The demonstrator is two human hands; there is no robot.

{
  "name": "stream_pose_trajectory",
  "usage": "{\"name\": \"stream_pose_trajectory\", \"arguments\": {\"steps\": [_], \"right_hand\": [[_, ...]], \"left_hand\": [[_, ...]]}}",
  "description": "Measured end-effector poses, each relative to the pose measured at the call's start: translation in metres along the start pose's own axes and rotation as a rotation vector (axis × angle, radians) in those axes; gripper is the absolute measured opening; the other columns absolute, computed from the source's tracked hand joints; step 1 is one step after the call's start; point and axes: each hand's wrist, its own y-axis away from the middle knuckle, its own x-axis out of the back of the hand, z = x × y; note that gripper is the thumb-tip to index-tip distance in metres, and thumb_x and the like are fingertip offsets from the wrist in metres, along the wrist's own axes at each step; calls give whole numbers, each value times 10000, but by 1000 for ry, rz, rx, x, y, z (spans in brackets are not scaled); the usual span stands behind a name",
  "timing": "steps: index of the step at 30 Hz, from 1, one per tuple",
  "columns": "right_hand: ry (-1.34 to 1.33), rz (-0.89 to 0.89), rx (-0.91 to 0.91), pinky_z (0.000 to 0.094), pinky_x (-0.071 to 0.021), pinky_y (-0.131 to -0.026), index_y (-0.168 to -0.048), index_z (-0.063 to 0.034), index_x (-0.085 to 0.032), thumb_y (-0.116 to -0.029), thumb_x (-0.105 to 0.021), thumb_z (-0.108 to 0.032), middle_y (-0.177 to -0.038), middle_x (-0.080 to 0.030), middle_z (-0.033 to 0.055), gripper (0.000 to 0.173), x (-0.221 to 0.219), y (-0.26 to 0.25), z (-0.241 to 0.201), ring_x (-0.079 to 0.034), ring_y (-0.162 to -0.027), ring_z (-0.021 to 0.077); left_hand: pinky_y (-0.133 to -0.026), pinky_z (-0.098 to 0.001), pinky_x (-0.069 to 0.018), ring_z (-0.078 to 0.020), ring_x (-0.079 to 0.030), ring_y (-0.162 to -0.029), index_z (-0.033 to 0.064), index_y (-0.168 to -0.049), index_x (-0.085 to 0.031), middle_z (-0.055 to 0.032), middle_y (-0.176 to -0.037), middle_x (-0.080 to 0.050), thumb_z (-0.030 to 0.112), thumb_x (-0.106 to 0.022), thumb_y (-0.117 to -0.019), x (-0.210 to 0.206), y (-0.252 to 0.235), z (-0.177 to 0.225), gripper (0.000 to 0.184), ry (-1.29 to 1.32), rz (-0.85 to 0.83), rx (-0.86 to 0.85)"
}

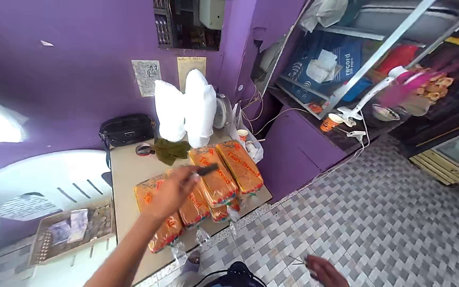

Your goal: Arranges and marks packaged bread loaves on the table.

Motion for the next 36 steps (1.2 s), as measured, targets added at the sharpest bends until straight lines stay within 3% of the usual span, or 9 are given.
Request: {"name": "stream_pose_trajectory", "arguments": {"steps": [6, 10, 14, 16, 19, 23, 27, 32, 36], "right_hand": [[76, -381, 357, 394, -570, -980, -1360, 10, -578, -1059, -480, -405, -1264, -685, 120, 522, 11, -19, -110, -677, -1150, 217], [496, -786, 225, 402, -531, -941, -1551, -42, -380, -1054, -555, -260, -1183, -687, 164, 570, 25, -17, -151, -677, -1013, 223], [741, -944, 198, 492, -512, -952, -1614, -82, -254, -1058, -552, -183, -1160, -667, 214, 639, 22, -13, -151, -668, -1009, 325], [674, -910, 200, 487, -518, -930, -1554, -63, -392, -1070, -515, -180, -1134, -680, 204, 512, 25, -15, -140, -671, -989, 317], [84, -626, 211, 378, -575, -923, -1202, 48, -597, -1019, -546, -108, -1065, -722, 130, 246, 29, -27, -112, -712, -993, 209], [-748, -473, 131, 384, -520, -1037, -1088, -33, -670, -964, -665, -227, -1291, -689, 159, 230, 8, -33, -107, -631, -1252, 240], [-676, -524, 251, 331, -492, -1056, -1126, -31, -704, -926, -712, -391, -1436, -597, 123, 411, -25, -36, -109, -560, -1326, 175], [-630, -685, 557, 377, -395, -1177, -1033, -184, -786, -939, -714, -396, -1471, -580, 96, 243, -34, -82, -116, -456, -1439, 218], [-495, -825, 688, 411, -377, -1184, -1089, -171, -751, -991, -611, -489, -1482, -556, 111, 361, -49, -114, -128, -439, -1441, 257]], "left_hand": [[-938, -542, -552, -354, -691, -1047, 42, -1164, -727, -186, -1078, -712, 251, -601, -1028, -122, 58, 125, 278, -229, -466, -307], [-802, -581, -560, -427, -698, -934, 36, -1162, -700, -233, -966, -693, 308, -540, -1055, -168, 89, 175, 332, -308, -487, -398], [-961, -557, -527, -440, -658, -1122, -59, -1212, -631, -274, -1168, -669, 211, -627, -1010, -180, 108, 210, 337, -236, -502, -228], [-1058, -538, -480, -410, -593, -1249, -38, -1312, -601, -258, -1325, -607, 238, -655, -992, -178, 113, 205, 426, -166, -357, -104], [-986, -478, -539, -337, -633, -1172, -34, -1289, -590, -219, -1290, -617, 338, -621, -1001, -176, 117, 185, 471, -69, -69, 30], [-1098, -476, -458, -342, -584, -1266, -56, -1425, -496, -255, -1376, -575, 386, -542, -1044, -177, 114, 196, 585, 198, -442, 215], [-929, -417, -534, -268, -664, -1009, -89, -1350, -509, -226, -1135, -661, 253, -546, -1046, -188, 98, 191, 459, 415, -468, 151], [-875, -502, -517, -324, -650, -957, -72, -1258, -562, -237, -1045, -650, 101, -521, -1021, -154, 40, 176, 296, 315, -627, 53], [-814, -530, -526, -351, -659, -887, -74, -1177, -602, -239, -964, -660, 111, -575, -990, -151, 14, 160, 264, 250, -664, 17]]}}
